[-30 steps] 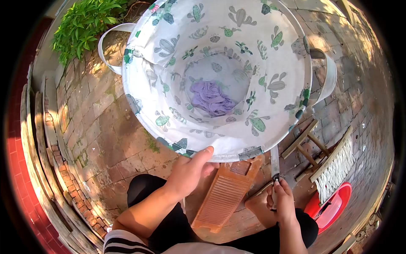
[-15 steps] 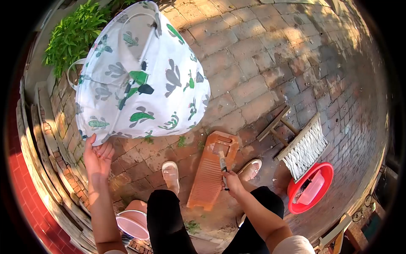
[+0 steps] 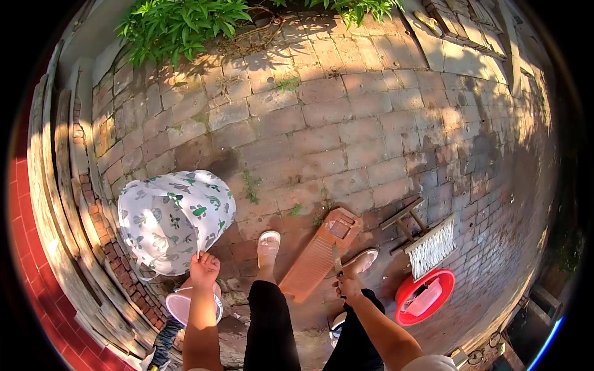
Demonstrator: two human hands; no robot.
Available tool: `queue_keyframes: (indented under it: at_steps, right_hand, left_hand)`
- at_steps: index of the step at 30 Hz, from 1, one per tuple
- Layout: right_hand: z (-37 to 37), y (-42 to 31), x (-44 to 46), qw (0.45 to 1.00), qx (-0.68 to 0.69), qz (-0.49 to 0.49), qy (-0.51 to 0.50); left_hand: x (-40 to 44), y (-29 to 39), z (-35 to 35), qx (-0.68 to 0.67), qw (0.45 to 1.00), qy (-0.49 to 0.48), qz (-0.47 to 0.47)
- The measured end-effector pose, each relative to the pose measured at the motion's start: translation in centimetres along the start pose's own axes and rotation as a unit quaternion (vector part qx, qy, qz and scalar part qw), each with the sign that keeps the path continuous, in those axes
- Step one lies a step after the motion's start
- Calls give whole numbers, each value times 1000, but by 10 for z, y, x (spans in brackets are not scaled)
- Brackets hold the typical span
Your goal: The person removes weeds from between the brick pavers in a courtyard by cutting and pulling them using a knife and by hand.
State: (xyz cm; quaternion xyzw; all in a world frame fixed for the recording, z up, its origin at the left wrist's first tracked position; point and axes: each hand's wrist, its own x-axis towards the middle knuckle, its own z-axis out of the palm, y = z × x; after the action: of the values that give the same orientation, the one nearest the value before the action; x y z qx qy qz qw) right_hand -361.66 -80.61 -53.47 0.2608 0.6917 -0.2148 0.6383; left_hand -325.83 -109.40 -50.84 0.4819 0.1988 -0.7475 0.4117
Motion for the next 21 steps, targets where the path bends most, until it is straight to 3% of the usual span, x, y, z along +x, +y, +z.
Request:
queue_keyframes:
  at_steps: [2,5,8,11,14,17,21]
  right_hand:
    - [17,-37,-20,998,-40,-42,14]
    - [41,-93,-48,987,-110,-114,35]
    - [71,-160,-80,969,-141,-192,67]
    - [66,-216,-74,954,-154,-256,25]
    - [63,-286,-67,881,-271,-382,59]
    - [63,-377,-73,866,-352,-344,95]
    - [50,-486,-28,835,-443,-309,102]
  left_hand:
    - [20,16,-46,-6,999,52,9]
    - [14,15,-42,-2,996,86,-28]
    - [-8,1,22,5,985,168,-40]
    - [-3,-7,53,64,985,148,-65]
    - [20,-21,90,164,970,167,-65]
    - [54,-44,133,226,953,196,-50]
    - [82,-88,241,363,907,204,58]
